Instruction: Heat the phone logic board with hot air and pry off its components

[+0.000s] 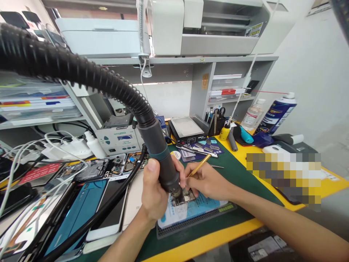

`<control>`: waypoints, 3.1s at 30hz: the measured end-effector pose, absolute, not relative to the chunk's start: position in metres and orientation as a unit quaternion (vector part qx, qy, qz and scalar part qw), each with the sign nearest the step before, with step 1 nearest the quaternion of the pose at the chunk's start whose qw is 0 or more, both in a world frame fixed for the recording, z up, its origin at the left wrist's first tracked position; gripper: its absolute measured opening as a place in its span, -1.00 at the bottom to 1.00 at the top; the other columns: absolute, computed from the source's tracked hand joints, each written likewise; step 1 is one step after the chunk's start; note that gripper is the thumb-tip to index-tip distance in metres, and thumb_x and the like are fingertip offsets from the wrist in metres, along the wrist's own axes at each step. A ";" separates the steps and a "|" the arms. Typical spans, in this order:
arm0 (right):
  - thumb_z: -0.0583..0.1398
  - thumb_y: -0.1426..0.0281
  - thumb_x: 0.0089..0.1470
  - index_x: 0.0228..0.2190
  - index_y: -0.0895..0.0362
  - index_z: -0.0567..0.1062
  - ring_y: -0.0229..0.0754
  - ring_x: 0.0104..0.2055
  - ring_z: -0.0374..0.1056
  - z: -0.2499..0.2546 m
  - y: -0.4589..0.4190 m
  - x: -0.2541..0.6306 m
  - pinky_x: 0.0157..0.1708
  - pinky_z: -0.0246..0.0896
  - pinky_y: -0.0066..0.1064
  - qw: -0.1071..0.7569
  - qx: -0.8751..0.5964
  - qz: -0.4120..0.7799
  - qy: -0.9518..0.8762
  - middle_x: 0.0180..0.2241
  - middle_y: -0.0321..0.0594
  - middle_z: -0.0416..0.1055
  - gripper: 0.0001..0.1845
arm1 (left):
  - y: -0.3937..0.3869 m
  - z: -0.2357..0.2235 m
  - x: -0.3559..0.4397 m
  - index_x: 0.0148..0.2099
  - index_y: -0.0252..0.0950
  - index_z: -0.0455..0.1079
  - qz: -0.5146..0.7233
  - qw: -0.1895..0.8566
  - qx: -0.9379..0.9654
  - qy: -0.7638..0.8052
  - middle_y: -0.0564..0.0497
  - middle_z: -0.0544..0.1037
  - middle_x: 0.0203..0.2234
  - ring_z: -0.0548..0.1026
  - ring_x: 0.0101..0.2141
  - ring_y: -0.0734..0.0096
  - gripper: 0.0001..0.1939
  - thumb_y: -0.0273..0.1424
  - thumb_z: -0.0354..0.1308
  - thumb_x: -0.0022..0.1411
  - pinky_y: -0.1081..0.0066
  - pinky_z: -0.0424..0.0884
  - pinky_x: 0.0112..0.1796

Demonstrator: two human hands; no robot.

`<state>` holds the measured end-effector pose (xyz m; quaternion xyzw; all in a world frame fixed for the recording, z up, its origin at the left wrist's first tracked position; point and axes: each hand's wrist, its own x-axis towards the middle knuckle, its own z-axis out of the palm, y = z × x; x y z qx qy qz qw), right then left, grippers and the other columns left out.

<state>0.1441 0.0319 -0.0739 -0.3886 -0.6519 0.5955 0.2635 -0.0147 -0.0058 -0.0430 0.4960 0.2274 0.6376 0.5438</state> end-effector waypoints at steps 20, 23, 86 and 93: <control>0.17 0.50 0.03 -0.41 0.15 0.41 -0.36 -0.61 0.31 -0.076 0.033 0.143 -0.58 0.23 -0.49 0.266 -0.390 0.592 -0.654 -0.50 -0.35 0.44 -0.97 | -0.005 -0.042 -0.015 -0.43 -0.31 0.44 0.639 0.542 0.494 0.232 -0.04 0.47 -0.62 0.39 -0.61 0.35 -0.35 0.22 0.00 0.19 0.36 0.34 -0.52; 0.17 0.51 0.01 -0.41 0.15 0.40 -0.37 -0.62 0.31 -0.075 0.032 0.143 -0.60 0.21 -0.51 0.262 -0.396 0.591 -0.652 -0.51 -0.36 0.43 -0.97 | -0.005 -0.042 -0.015 -0.43 -0.30 0.44 0.639 0.538 0.498 0.234 -0.04 0.47 -0.62 0.39 -0.62 0.35 -0.35 0.22 0.00 0.20 0.35 0.34 -0.52; 0.16 0.48 -0.11 -0.46 0.14 0.39 -0.38 -0.65 0.29 -0.068 0.031 0.141 -0.70 0.06 -0.58 0.254 -0.414 0.592 -0.643 -0.56 -0.38 0.42 -0.95 | -0.007 -0.041 -0.015 -0.42 -0.31 0.42 0.635 0.532 0.509 0.234 -0.07 0.46 -0.62 0.40 -0.59 0.28 -0.33 0.23 -0.03 0.21 0.29 0.37 -0.49; 0.16 0.50 -0.09 -0.45 0.15 0.40 -0.38 -0.64 0.31 -0.069 0.032 0.141 -0.68 0.10 -0.59 0.254 -0.413 0.592 -0.643 -0.58 -0.39 0.42 -0.94 | -0.006 -0.042 -0.013 -0.43 -0.31 0.43 0.649 0.523 0.502 0.229 -0.06 0.45 -0.63 0.39 -0.60 0.31 -0.34 0.21 -0.04 0.22 0.33 0.33 -0.54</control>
